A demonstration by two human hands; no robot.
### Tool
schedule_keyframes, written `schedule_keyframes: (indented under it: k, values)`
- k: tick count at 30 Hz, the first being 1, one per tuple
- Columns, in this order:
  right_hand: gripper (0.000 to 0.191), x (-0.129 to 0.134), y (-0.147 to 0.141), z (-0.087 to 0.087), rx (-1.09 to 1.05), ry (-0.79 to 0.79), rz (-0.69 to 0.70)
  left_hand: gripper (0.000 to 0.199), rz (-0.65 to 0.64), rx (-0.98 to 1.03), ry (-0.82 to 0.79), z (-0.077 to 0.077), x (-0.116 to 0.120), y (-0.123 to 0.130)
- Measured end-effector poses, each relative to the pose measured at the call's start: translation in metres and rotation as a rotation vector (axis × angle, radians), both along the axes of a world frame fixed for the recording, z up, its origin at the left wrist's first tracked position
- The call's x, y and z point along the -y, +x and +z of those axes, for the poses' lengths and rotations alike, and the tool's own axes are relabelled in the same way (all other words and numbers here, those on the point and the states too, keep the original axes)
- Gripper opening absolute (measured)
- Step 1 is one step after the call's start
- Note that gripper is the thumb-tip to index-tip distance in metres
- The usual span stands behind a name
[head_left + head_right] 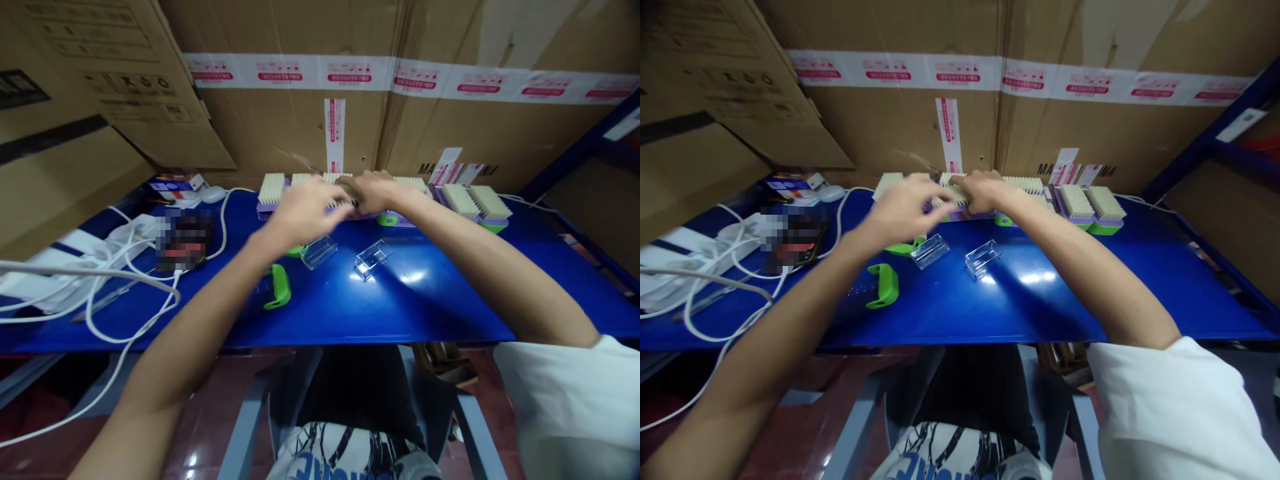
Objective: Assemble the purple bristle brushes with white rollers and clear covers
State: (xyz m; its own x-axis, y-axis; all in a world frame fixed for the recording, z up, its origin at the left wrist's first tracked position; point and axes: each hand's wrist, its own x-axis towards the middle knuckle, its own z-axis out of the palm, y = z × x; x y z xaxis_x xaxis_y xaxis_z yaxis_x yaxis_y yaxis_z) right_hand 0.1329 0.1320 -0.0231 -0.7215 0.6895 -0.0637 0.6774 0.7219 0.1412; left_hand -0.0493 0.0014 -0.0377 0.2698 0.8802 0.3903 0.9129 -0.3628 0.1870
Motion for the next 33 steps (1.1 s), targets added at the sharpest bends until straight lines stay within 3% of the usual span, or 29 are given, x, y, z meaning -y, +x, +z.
schedule_keyframes:
  k: [3, 5, 6, 9, 12, 20, 23, 25, 28, 30, 32, 33]
  values:
    - [0.107, 0.000, -0.007, -0.009, -0.016, -0.028, -0.008, 0.034, 0.405, 0.237, 0.106, -0.005, -0.032, -0.068]
    - [0.107, -0.001, -0.010, -0.015, -0.012, -0.036, 0.005, 0.050, 0.648, 0.325, -0.004, -0.019, -0.047, -0.104]
    - [0.106, -0.002, -0.012, -0.018, -0.015, -0.042, 0.010, 0.057, 0.693, 0.383, -0.083, -0.027, -0.053, -0.116]
    - [0.103, -0.002, -0.012, -0.028, -0.057, -0.047, 0.006, 0.063, 0.645, 0.564, -0.178, -0.052, -0.059, -0.136]
    - [0.098, -0.003, -0.007, -0.037, -0.102, 0.023, 0.012, 0.064, 0.583, 0.589, -0.174, -0.065, -0.059, -0.141]
    - [0.095, -0.001, 0.018, -0.060, -0.196, 0.104, 0.033, 0.098, 0.535, 0.402, -0.247, -0.059, -0.052, -0.143]
    - [0.089, 0.014, 0.042, -0.056, -0.267, 0.182, 0.048, 0.100, 0.446, 0.358, -0.260, -0.058, -0.049, -0.145]
    - [0.083, 0.024, 0.075, -0.046, -0.345, 0.271, -0.052, 0.101, 0.373, 0.326, -0.262, -0.059, -0.048, -0.149]
    - [0.086, 0.021, 0.147, -0.034, -0.466, 0.360, -0.354, 0.099, 0.352, 0.317, -0.273, -0.060, -0.048, -0.154]
    - [0.100, 0.007, 0.195, -0.036, -0.592, 0.362, -0.599, 0.091, 0.377, 0.344, -0.249, -0.059, -0.049, -0.156]
    - [0.125, -0.010, 0.230, -0.046, -0.699, 0.310, -0.819, 0.085, 0.431, 0.359, -0.232, -0.055, -0.049, -0.159]
    - [0.133, -0.017, 0.239, -0.052, -0.714, 0.277, -0.856, 0.085, 0.470, 0.359, -0.236, -0.053, -0.048, -0.161]
